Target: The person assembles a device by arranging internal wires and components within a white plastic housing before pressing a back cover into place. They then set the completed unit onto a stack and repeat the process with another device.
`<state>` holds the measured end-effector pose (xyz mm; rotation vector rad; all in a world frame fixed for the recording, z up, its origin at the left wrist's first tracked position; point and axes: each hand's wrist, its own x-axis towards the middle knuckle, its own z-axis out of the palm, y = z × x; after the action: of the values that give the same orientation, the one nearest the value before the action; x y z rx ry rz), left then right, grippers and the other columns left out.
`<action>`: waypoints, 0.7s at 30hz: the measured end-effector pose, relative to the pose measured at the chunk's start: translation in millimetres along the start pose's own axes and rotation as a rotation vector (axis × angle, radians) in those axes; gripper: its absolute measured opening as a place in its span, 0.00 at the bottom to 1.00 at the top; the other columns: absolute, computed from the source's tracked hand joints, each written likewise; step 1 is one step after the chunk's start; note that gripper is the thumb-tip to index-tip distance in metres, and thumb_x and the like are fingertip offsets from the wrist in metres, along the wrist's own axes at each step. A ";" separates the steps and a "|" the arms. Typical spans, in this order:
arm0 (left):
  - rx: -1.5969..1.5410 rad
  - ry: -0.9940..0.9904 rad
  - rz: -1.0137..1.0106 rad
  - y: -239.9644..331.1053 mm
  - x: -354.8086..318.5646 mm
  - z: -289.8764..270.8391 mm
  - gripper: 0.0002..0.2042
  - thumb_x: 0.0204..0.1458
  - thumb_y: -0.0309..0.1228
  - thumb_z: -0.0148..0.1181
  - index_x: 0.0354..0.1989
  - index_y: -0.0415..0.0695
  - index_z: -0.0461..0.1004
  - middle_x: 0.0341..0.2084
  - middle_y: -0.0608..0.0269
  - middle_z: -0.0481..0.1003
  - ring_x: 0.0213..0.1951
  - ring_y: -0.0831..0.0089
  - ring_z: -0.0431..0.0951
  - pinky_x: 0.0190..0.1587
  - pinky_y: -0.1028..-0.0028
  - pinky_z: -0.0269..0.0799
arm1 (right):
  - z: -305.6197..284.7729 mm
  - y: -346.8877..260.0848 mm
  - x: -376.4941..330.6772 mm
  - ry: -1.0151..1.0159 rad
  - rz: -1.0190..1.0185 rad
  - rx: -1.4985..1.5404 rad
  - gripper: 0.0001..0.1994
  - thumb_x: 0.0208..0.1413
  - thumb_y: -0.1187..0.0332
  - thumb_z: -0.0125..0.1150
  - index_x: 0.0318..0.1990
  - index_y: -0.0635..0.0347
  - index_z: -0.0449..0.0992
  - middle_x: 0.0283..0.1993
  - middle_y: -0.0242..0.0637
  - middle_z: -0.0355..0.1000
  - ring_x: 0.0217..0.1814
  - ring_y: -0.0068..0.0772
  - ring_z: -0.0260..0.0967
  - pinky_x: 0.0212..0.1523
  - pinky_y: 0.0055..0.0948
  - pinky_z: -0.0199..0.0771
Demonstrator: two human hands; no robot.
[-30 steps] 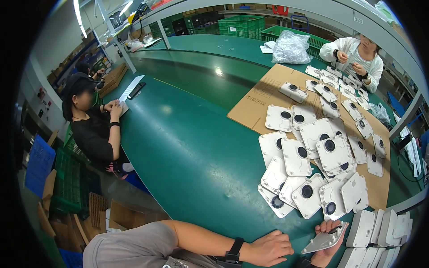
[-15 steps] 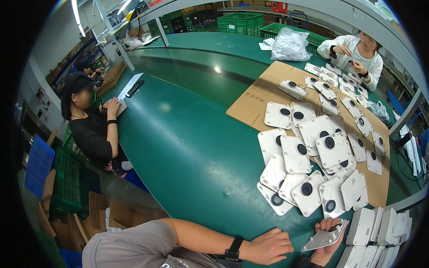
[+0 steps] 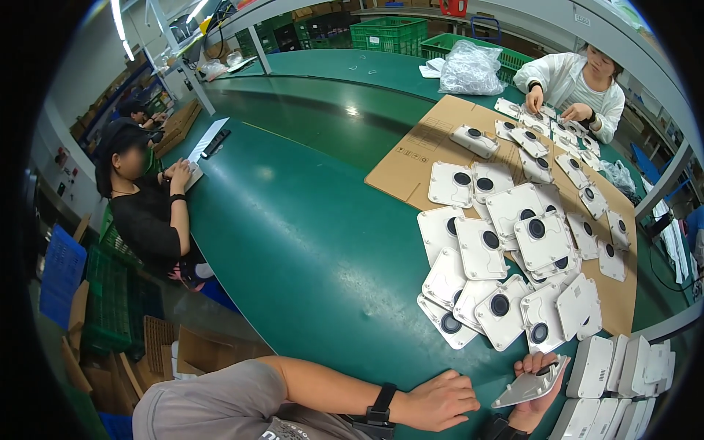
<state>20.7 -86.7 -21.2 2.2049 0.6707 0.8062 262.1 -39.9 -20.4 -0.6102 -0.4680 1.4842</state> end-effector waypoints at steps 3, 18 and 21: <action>0.006 -0.005 -0.005 0.2 -0.4 -0.1 0.13 0.53 0.32 0.67 0.45 0.44 0.78 0.40 0.66 0.76 0.48 0.65 0.72 0.51 0.65 0.62 | 3.9 0.0 -0.4 0.011 0.000 -0.007 0.22 0.76 0.47 0.40 0.35 0.54 0.66 0.28 0.32 0.55 0.35 0.33 0.60 0.45 0.39 0.74; 0.007 -0.008 -0.015 0.4 -0.3 -0.1 0.13 0.53 0.32 0.68 0.46 0.44 0.77 0.40 0.65 0.77 0.48 0.64 0.72 0.52 0.64 0.62 | 4.7 -1.1 -0.7 0.029 0.007 -0.015 0.23 0.76 0.46 0.41 0.34 0.53 0.65 0.28 0.31 0.55 0.35 0.33 0.59 0.45 0.39 0.72; 0.000 -0.013 -0.018 0.2 -1.1 -0.7 0.13 0.53 0.32 0.68 0.46 0.44 0.78 0.40 0.65 0.77 0.48 0.64 0.72 0.52 0.64 0.62 | 4.2 -0.9 -1.0 0.026 0.008 -0.012 0.23 0.76 0.46 0.41 0.34 0.53 0.65 0.28 0.31 0.55 0.35 0.33 0.59 0.45 0.39 0.72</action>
<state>19.5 -87.3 -21.1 2.1989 0.6829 0.7824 260.1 -40.6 -16.6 -0.6409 -0.4549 1.4803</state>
